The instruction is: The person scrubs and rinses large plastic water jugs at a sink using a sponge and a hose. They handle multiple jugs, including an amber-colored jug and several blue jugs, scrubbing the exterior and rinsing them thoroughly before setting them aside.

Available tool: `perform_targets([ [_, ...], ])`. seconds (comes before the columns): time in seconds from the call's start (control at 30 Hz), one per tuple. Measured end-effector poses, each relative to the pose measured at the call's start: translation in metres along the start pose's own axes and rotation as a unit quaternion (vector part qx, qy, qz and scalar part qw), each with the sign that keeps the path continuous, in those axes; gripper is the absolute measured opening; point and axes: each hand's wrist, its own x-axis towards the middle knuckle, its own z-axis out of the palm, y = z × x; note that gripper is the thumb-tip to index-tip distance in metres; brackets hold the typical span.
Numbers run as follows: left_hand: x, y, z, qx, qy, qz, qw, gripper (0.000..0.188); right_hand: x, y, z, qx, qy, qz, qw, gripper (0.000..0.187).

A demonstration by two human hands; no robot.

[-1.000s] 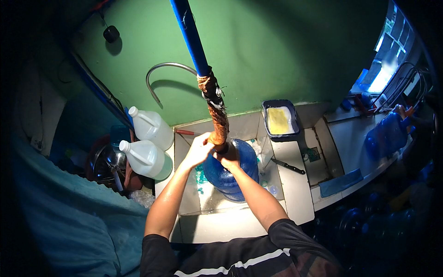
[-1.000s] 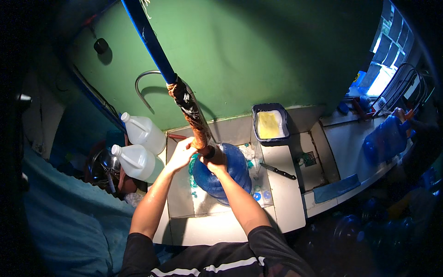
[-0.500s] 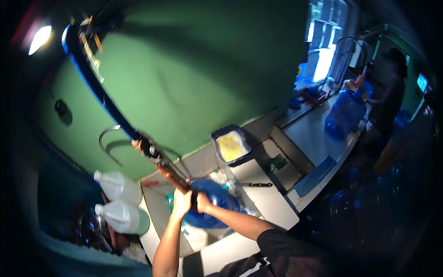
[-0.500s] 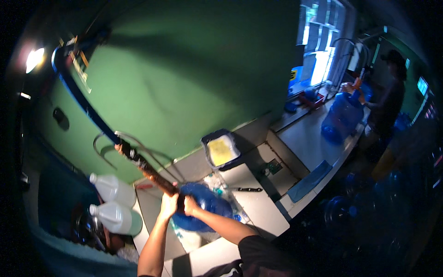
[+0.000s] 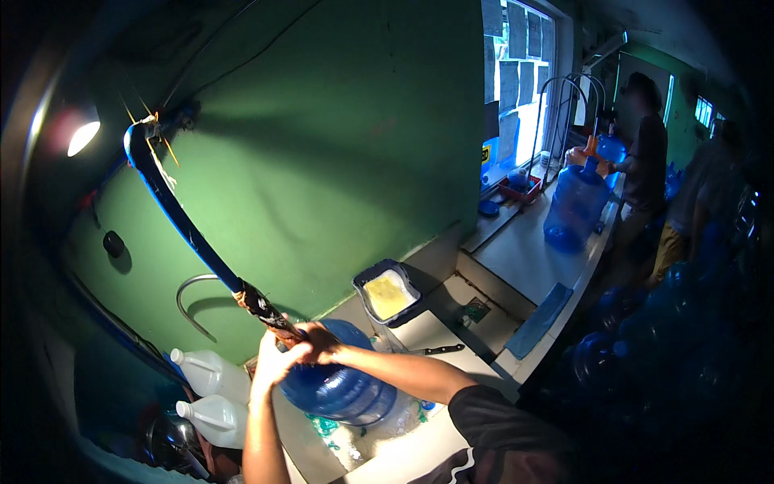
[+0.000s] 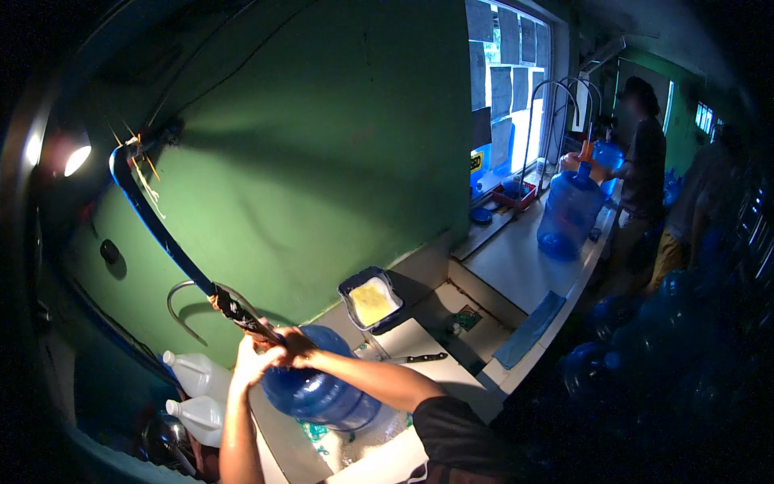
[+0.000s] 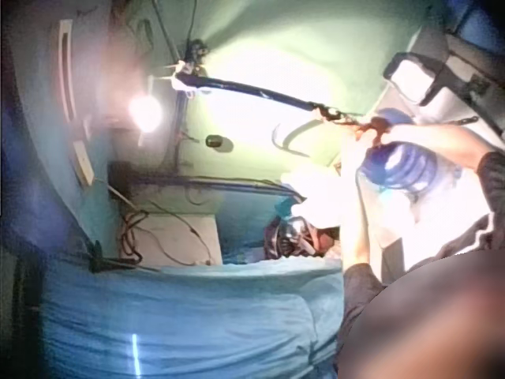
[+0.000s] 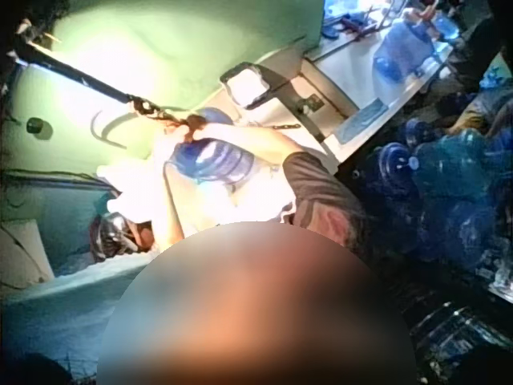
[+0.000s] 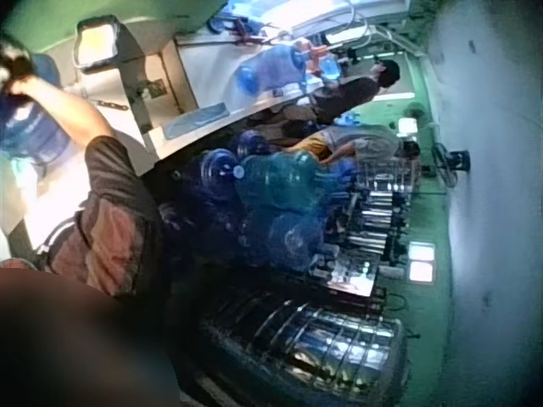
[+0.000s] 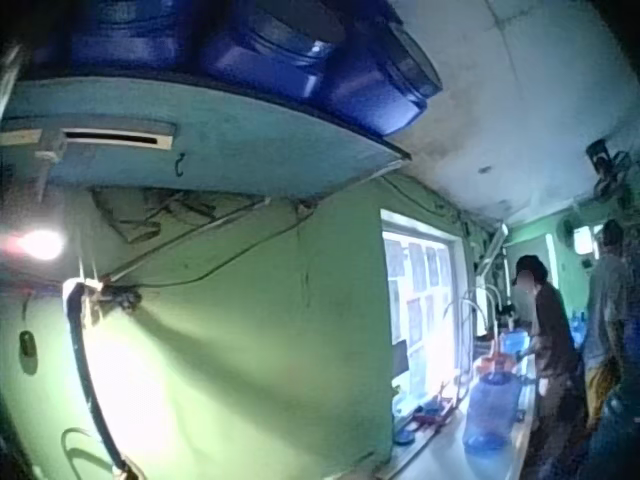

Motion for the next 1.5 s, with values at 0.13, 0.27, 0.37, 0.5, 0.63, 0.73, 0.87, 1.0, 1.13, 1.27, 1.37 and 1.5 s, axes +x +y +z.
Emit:
perform_targets([
  [0.13,0.017,0.061,-0.024,-0.046,-0.022,0.053,0.997,0.093,0.042,-0.071,-0.023,-0.03,0.054,-0.084,0.995,0.039],
  [0.27,0.015,0.064,-0.018,-0.025,0.008,0.111,0.993,0.079,0.035,-0.077,-0.023,0.033,0.087,-0.16,0.983,0.037],
  [0.37,0.0,0.01,0.01,0.038,0.055,0.136,0.988,0.05,-0.001,-0.036,0.001,-0.019,0.039,0.007,0.999,0.036],
  [0.5,-0.034,-0.085,0.069,-0.097,0.134,-0.011,0.986,0.032,-0.06,0.046,0.047,-0.1,0.005,0.159,0.982,0.035],
  [0.63,-0.058,-0.132,0.114,0.018,0.197,-0.128,0.972,0.041,-0.109,0.117,0.078,-0.032,0.088,0.136,0.986,0.033],
  [0.73,-0.063,-0.134,0.128,0.018,0.243,-0.145,0.959,0.041,-0.12,0.153,0.084,-0.003,0.098,0.14,0.985,0.032],
  [0.87,-0.054,-0.129,0.122,0.047,0.256,-0.137,0.956,0.041,-0.109,0.174,0.084,0.159,0.098,0.146,0.972,0.034],
  [1.0,-0.05,-0.132,0.116,0.037,0.249,-0.13,0.959,0.043,-0.103,0.174,0.085,0.048,0.106,0.137,0.984,0.033],
  [1.13,-0.051,-0.135,0.118,0.043,0.258,-0.119,0.958,0.039,-0.109,0.165,0.082,-0.052,0.101,0.128,0.985,0.035],
  [1.27,-0.05,-0.133,0.116,0.053,0.254,-0.128,0.957,0.039,-0.111,0.16,0.076,-0.044,0.069,0.139,0.987,0.04],
  [1.37,-0.053,-0.128,0.112,0.032,0.212,-0.154,0.965,0.044,-0.106,0.159,0.076,-0.026,0.05,0.137,0.989,0.043],
  [1.5,-0.065,-0.114,0.106,0.258,0.246,0.002,0.934,0.052,-0.104,0.155,0.084,0.004,0.107,0.082,0.991,0.035],
])
